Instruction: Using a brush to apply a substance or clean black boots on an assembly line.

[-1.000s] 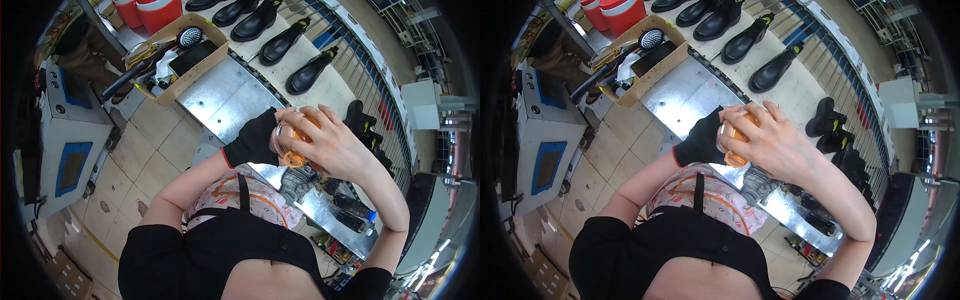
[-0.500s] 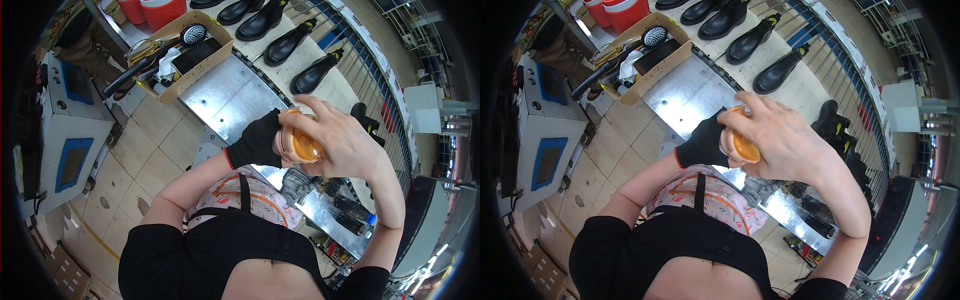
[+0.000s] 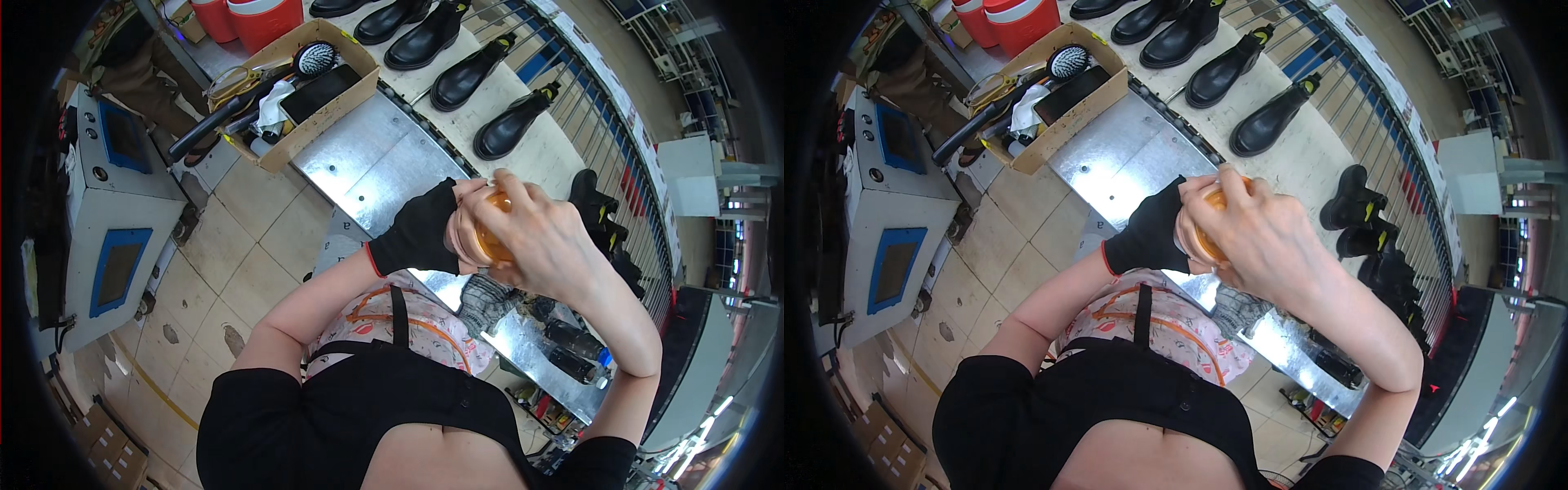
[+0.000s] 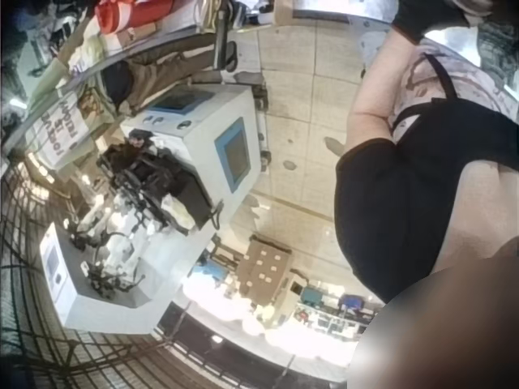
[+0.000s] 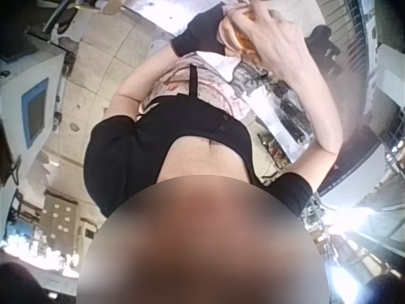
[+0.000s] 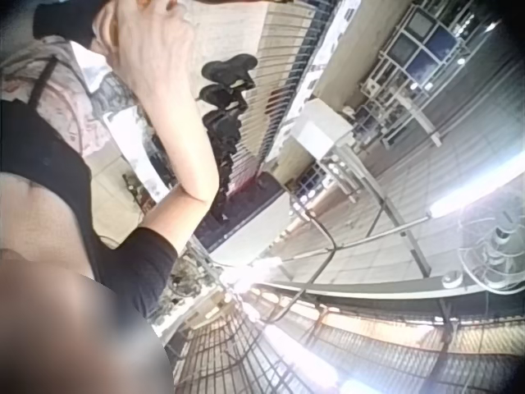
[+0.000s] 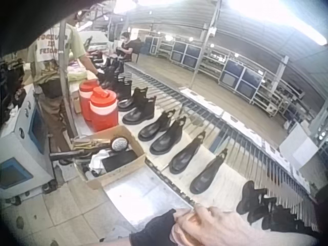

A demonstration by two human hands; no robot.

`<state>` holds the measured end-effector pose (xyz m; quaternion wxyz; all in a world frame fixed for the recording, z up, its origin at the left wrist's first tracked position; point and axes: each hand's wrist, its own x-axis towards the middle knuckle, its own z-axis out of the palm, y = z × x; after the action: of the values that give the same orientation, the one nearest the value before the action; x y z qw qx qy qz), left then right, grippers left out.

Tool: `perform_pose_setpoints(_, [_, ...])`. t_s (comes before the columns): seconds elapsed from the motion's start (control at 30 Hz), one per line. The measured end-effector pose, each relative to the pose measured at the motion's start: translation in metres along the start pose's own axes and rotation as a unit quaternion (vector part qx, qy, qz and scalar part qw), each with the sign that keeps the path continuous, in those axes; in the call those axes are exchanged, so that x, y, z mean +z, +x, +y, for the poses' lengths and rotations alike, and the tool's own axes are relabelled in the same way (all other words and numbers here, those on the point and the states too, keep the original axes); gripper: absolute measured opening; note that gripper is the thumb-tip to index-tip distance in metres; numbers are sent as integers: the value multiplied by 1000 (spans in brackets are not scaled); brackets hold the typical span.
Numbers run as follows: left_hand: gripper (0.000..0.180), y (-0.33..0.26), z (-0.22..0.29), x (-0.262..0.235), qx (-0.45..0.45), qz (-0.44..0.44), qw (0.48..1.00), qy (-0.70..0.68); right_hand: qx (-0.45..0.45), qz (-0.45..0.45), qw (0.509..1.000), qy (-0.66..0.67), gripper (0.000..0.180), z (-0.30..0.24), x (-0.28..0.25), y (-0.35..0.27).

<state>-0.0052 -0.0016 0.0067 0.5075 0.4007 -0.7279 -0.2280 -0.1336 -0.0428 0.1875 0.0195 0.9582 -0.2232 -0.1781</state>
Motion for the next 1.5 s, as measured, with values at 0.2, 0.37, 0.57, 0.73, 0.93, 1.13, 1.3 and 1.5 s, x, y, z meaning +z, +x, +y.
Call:
perform_pose_setpoints(0.2, [101,-1,3,-4,-19,12,1000,-14,-92,70,993,-18,61,8,-13,-9])
perform_pose_setpoints(0.37, [101,-6,-9,1,-52,-25,998,-33,-89,74,993,-4,68,8,5,-4])
perform_pose_setpoints(0.57, [104,-1,-4,-2,11,27,999,-39,-38,54,997,-34,65,-1,7,2])
perform_pose_setpoints(0.73, [99,-8,-6,-4,-40,-16,998,-39,38,27,999,-14,62,-8,8,13])
perform_pose_setpoints(0.93, [100,-9,-4,-6,-73,-8,997,-40,-119,123,985,16,34,-8,11,9])
perform_pose_setpoints(1.13, [105,-10,-7,-3,-48,-22,998,-30,-72,90,993,24,49,-1,10,13])
perform_pose_setpoints(1.3, [107,-12,-3,-2,-40,-5,999,-13,133,-91,985,57,71,1,-3,30])
perform_pose_setpoints(1.5, [99,-9,0,-2,-33,0,998,-48,-108,132,984,60,64,16,2,7])
